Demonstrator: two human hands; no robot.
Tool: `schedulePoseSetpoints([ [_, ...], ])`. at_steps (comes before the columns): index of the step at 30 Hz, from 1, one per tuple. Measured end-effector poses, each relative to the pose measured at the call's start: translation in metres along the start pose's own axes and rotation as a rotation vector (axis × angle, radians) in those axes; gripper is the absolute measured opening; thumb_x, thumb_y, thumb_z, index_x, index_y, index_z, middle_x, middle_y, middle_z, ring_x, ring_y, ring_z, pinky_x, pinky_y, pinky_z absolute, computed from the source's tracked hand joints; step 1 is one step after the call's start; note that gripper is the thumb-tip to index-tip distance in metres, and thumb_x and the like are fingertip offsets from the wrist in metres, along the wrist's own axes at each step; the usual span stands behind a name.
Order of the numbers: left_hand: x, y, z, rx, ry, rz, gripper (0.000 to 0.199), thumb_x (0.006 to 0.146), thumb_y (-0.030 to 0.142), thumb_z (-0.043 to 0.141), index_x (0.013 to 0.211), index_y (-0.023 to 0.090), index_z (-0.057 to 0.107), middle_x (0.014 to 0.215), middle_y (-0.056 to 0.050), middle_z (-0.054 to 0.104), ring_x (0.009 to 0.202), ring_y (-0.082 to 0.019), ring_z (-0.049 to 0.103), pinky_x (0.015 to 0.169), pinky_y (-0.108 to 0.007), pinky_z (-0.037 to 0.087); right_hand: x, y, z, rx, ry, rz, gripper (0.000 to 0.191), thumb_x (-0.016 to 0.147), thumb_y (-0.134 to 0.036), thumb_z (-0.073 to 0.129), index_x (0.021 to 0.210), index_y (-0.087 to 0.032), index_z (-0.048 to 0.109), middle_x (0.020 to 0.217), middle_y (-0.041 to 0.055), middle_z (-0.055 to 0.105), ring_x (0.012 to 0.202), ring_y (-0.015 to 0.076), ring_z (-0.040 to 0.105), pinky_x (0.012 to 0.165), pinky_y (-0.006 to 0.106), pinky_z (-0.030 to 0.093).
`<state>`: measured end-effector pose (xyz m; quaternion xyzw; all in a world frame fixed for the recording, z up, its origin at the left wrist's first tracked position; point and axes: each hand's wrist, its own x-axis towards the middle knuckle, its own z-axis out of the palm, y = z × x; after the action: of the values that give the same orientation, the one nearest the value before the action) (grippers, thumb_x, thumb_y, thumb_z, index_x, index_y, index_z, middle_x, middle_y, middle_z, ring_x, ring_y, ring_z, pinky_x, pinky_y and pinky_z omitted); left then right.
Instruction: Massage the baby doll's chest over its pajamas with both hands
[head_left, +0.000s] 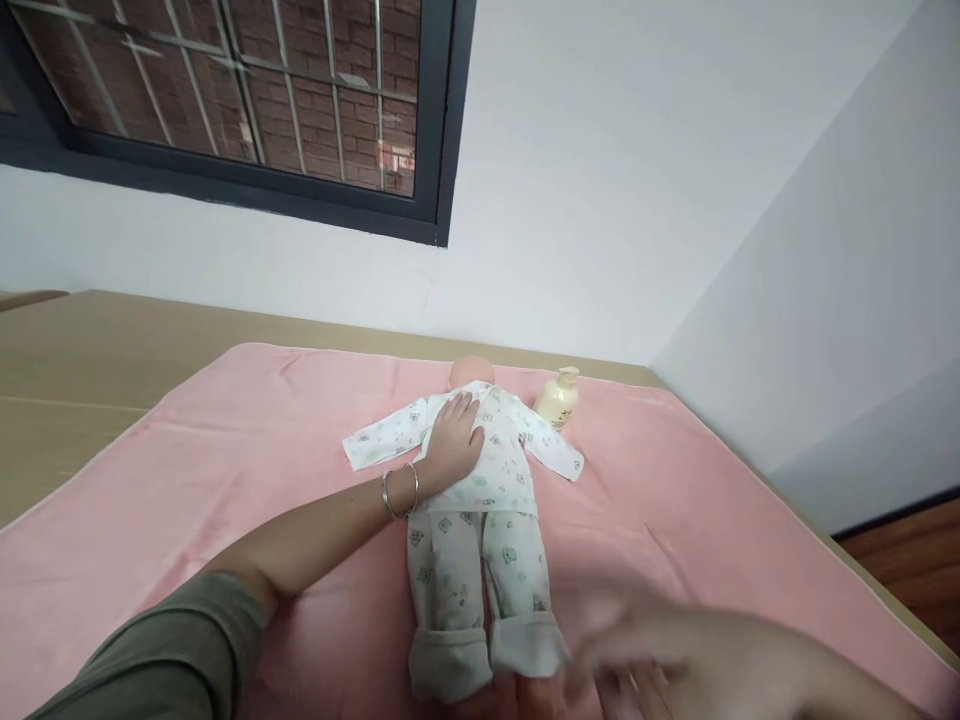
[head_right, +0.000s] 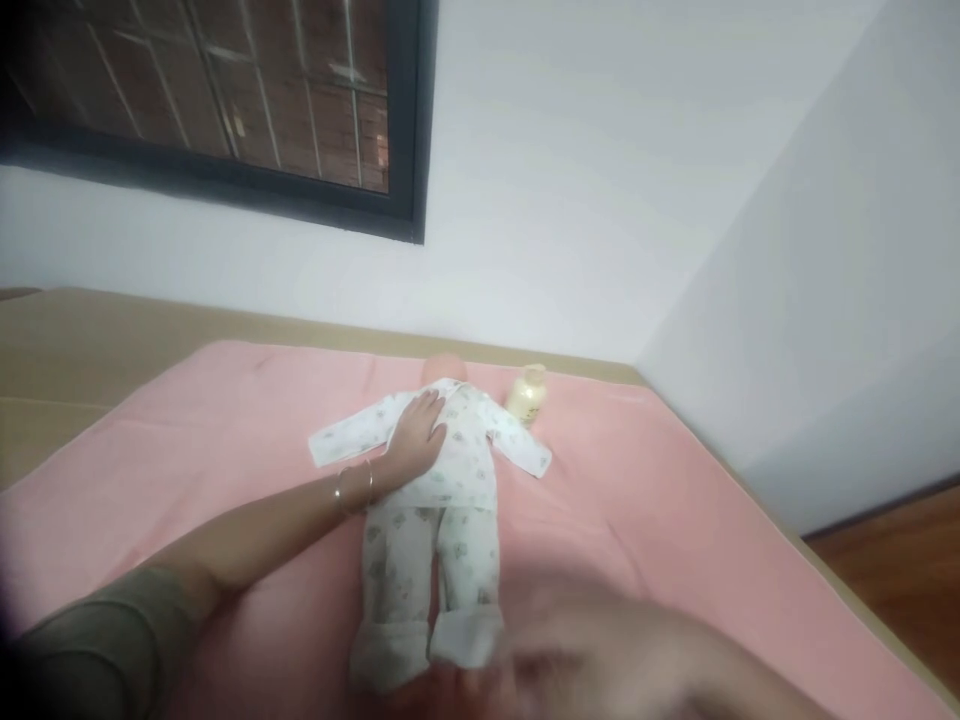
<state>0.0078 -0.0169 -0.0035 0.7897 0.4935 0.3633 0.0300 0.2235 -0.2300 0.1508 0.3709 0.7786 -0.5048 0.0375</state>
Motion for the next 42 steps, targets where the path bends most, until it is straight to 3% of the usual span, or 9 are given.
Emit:
schedulePoseSetpoints([
  [2,-0.001,0.000,0.002,-0.019,0.015,-0.001,0.050,0.093,0.023,0.040,0.138,0.006,0.055,0.151,-0.017,0.052,0.145,-0.032,0.042,0.123,-0.053,0.032,0.036,0.008,-0.030,-0.059,0.113,0.006,0.032,0.102,-0.032,0.046,0.126,-0.021,0.065,0.107,0.0067,0.072,0.098,0.0206,0.069,0.086,0.036,0.059],
  [7,-0.003,-0.006,0.011,-0.129,0.114,0.018,0.049,0.092,0.023,0.040,0.136,0.008,0.056,0.145,-0.019,0.057,0.140,-0.033,0.048,0.121,-0.057,0.035,0.164,0.046,-0.080,-0.639,0.829,-0.191,0.040,0.092,-0.013,0.044,0.127,-0.018,0.063,0.127,0.0149,0.067,0.119,0.0279,0.061,0.105,0.053,0.051],
  [12,-0.005,-0.011,0.015,-0.283,0.212,-0.160,0.048,0.094,0.025,0.041,0.140,0.013,0.050,0.149,-0.020,0.050,0.141,-0.033,0.045,0.118,-0.059,0.037,0.237,0.089,-0.102,-0.787,0.913,-0.377,0.047,0.096,-0.014,0.034,0.136,-0.005,0.057,0.141,0.0193,0.060,0.134,0.0279,0.053,0.116,0.051,0.044],
  [18,-0.006,-0.014,0.018,-0.268,0.129,-0.196,0.051,0.093,0.025,0.041,0.142,0.011,0.049,0.154,-0.019,0.045,0.145,-0.034,0.039,0.121,-0.061,0.030,0.232,0.111,-0.124,-0.715,0.844,-0.213,0.051,0.102,-0.032,0.034,0.147,-0.011,0.048,0.155,0.0163,0.046,0.147,0.0315,0.039,0.120,0.060,0.032],
  [22,0.008,-0.021,0.012,-0.250,0.113,-0.219,0.047,0.094,0.030,0.040,0.134,0.012,0.056,0.146,-0.018,0.055,0.139,-0.031,0.047,0.121,-0.056,0.034,0.223,0.104,-0.094,-0.714,0.987,-0.020,0.058,0.102,-0.033,0.035,0.149,0.001,0.040,0.154,0.0272,0.042,0.147,0.0373,0.036,0.119,0.059,0.034],
  [27,0.029,-0.035,0.003,-0.287,0.063,-0.287,0.044,0.097,0.032,0.033,0.125,0.014,0.062,0.137,-0.014,0.063,0.132,-0.027,0.055,0.120,-0.051,0.038,0.218,0.085,-0.063,-0.799,0.908,-0.208,0.054,0.098,-0.024,0.040,0.148,-0.004,0.045,0.158,0.0208,0.040,0.151,0.0364,0.028,0.124,0.056,0.026],
  [31,0.017,-0.023,-0.001,-0.108,0.058,-0.200,0.048,0.100,0.029,0.028,0.133,0.010,0.057,0.145,-0.019,0.055,0.139,-0.029,0.048,0.120,-0.053,0.037,0.225,0.097,-0.096,-0.658,0.812,-0.175,0.051,0.101,-0.029,0.037,0.149,-0.012,0.045,0.160,0.0139,0.038,0.153,0.0309,0.026,0.125,0.058,0.022],
  [35,-0.001,-0.001,-0.003,0.111,-0.032,-0.058,0.052,0.099,0.023,0.029,0.142,-0.001,0.044,0.152,-0.028,0.043,0.147,-0.037,0.035,0.121,-0.056,0.032,0.229,0.106,-0.121,-0.548,0.870,0.074,0.067,0.102,-0.040,0.037,0.154,0.002,0.030,0.162,0.0244,0.030,0.153,0.0354,0.025,0.124,0.056,0.024],
  [42,0.032,-0.017,-0.016,0.063,-0.139,-0.194,0.043,0.098,0.027,0.031,0.121,0.004,0.059,0.128,-0.022,0.064,0.123,-0.032,0.059,0.111,-0.049,0.045,0.214,0.084,-0.071,-0.856,0.991,0.097,0.058,0.101,-0.029,0.034,0.142,0.011,0.044,0.144,0.0356,0.049,0.139,0.0425,0.046,0.118,0.055,0.034],
])
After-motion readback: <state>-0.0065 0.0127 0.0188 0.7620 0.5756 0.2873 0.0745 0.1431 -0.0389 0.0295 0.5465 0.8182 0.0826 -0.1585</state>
